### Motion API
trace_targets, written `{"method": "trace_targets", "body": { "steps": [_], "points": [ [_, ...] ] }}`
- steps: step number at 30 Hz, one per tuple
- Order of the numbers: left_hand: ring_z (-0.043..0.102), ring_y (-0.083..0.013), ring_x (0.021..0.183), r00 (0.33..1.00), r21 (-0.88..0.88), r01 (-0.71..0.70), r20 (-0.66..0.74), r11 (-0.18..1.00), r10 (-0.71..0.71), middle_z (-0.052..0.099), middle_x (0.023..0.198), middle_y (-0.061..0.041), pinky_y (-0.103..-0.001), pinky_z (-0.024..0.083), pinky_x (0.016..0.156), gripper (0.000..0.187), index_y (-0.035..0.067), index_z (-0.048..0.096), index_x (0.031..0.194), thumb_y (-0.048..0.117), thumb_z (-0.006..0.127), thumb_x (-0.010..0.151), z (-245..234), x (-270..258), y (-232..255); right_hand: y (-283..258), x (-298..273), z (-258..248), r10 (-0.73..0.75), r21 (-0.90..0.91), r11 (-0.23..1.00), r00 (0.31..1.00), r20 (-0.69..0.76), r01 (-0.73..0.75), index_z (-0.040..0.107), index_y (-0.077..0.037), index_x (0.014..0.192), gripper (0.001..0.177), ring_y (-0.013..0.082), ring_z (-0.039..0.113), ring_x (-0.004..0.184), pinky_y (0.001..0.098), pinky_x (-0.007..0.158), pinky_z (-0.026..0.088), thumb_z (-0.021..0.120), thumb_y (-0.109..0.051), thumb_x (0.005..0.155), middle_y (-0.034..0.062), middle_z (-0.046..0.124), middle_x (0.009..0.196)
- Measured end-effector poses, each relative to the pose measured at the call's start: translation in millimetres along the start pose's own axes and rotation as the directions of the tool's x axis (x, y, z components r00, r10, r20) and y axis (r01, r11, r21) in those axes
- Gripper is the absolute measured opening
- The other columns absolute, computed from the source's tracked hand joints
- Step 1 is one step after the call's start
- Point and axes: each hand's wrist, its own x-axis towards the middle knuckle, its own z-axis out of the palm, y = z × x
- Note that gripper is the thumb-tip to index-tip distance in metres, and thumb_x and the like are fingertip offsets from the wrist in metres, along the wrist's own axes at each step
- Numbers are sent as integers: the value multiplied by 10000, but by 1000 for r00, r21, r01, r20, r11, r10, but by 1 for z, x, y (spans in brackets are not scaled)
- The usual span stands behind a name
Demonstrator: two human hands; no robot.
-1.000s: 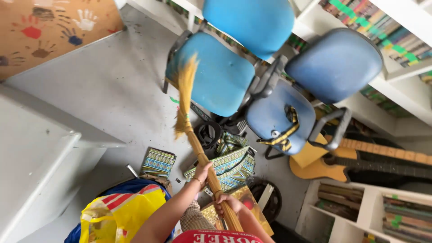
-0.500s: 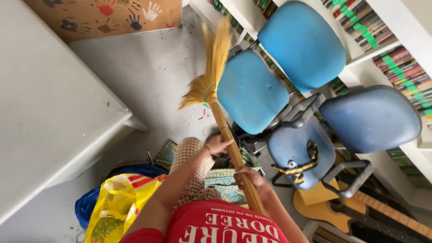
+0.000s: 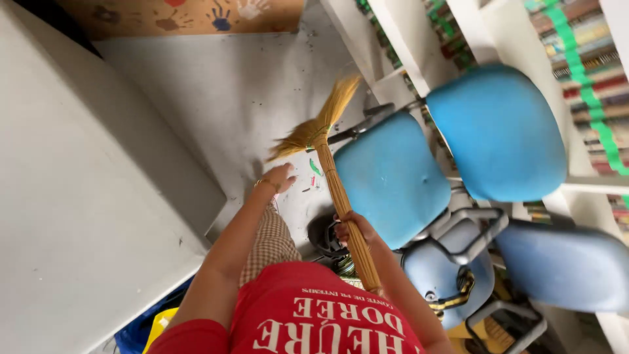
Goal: Tidying a cluttered storage area by moving musical instruments, furniture, and sweeping the floor.
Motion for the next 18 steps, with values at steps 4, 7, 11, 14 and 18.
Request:
{"method": "trace_targets", "body": {
  "steps": [4, 7, 11, 14, 18],
  "points": [
    [657, -337, 1177, 998, -130, 58, 26, 990, -55, 690, 1261, -186, -443, 504, 1021, 535, 40, 534, 1374, 412, 589, 993, -13, -9, -70, -30, 41, 27, 110, 115, 987, 993, 38, -113, 531, -38, 1051, 176, 116, 490, 533, 261, 468, 458, 547, -173, 938, 17, 504, 664],
    [728, -329, 1078, 948, 4, 264, 186, 965, -260, 729, 1186, -195, -449, 579, 940, 475, 37, 611, 1312, 355, 613, 959, -29, -21, -80, -35, 59, 36, 116, 125, 985, 993, 4, -116, 532, -44, 1050, 166, 116, 497, 550, 253, 485, 465, 549, -169, 943, 22, 514, 686],
    [691, -338, 1067, 959, -158, 283, 42, 946, -280, 704, 1214, -190, -456, 553, 938, 486, 32, 602, 1325, 395, 598, 1002, -52, -13, -85, -58, 74, 76, 136, 123, 982, 990, 43, -140, 554, -68, 1036, 136, 98, 509, 553, 260, 487, 471, 563, -172, 947, -8, 520, 688],
    [683, -332, 1067, 954, -265, 276, -43, 924, -297, 695, 1241, -187, -455, 553, 936, 492, 41, 563, 1360, 366, 608, 993, -67, -6, -67, -86, 82, 99, 191, 131, 972, 981, 47, -195, 565, -73, 1014, 143, 92, 517, 547, 274, 497, 491, 561, -188, 929, -17, 522, 679],
    [707, -285, 1065, 963, -243, 251, -32, 937, -267, 708, 1286, -166, -417, 560, 956, 469, 96, 575, 1376, 327, 603, 969, -90, 26, -57, -147, 116, 129, 290, 142, 941, 948, 131, -308, 567, -77, 987, 150, 97, 534, 561, 290, 540, 531, 562, -214, 927, -22, 518, 670]
  ]
}}
